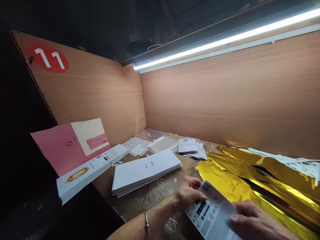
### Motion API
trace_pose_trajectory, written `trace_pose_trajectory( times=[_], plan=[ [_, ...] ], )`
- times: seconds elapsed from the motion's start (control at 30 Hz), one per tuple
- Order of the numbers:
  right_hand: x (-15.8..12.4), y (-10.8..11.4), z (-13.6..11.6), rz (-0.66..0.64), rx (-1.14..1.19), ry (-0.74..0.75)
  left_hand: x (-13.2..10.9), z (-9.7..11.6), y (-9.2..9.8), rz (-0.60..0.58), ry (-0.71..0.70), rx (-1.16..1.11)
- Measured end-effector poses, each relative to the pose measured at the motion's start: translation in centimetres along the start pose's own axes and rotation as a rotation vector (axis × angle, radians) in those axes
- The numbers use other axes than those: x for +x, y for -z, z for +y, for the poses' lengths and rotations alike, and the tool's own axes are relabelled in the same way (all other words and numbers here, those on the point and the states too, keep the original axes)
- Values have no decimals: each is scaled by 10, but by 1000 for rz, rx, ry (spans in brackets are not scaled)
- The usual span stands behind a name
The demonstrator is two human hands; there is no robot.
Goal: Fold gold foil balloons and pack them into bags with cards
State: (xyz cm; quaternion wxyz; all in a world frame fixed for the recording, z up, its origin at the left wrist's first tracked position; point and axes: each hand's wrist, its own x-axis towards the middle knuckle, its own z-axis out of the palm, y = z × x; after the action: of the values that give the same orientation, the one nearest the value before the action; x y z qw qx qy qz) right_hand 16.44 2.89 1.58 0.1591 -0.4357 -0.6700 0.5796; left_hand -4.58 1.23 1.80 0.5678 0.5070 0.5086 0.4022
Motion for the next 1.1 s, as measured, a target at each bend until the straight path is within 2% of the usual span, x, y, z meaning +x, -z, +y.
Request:
trace_pose_trajectory(
  times=[0.07,0.1,0.13,0.17,0.23,0.3,0.37,0.47,0.63,0.77,0.9,1.0,1.1],
  plan=[
    [3,-2,-5,-157,166,0,-7,14,21,29,-144,323],
    [4,-4,-6,-191,214,8,-12,19,35,89,-214,549],
    [4,-7,-6,-184,251,9,-16,23,51,181,-288,789],
    [4,-9,-5,-163,283,7,-21,24,67,248,-287,1028],
    [4,-13,-3,-115,331,-8,-29,20,98,455,-136,1392],
    [3,-16,-1,-62,350,-23,-34,9,119,503,-1,1563],
    [3,-18,1,-34,346,-36,-35,-1,130,481,40,1605],
    [4,-19,4,-17,340,-58,-34,-7,133,446,25,1603],
    [5,-16,12,-26,354,-77,-34,2,136,404,8,1623],
    [7,-15,17,-7,372,-34,-35,7,135,417,-23,1660],
    [4,-4,16,-26,386,-5,-34,13,117,434,-99,1702],
    [-4,7,13,6,367,-14,-31,21,99,423,-168,1731],
    [-13,13,12,24,352,-22,-28,25,93,456,-189,1786]
  ],
)
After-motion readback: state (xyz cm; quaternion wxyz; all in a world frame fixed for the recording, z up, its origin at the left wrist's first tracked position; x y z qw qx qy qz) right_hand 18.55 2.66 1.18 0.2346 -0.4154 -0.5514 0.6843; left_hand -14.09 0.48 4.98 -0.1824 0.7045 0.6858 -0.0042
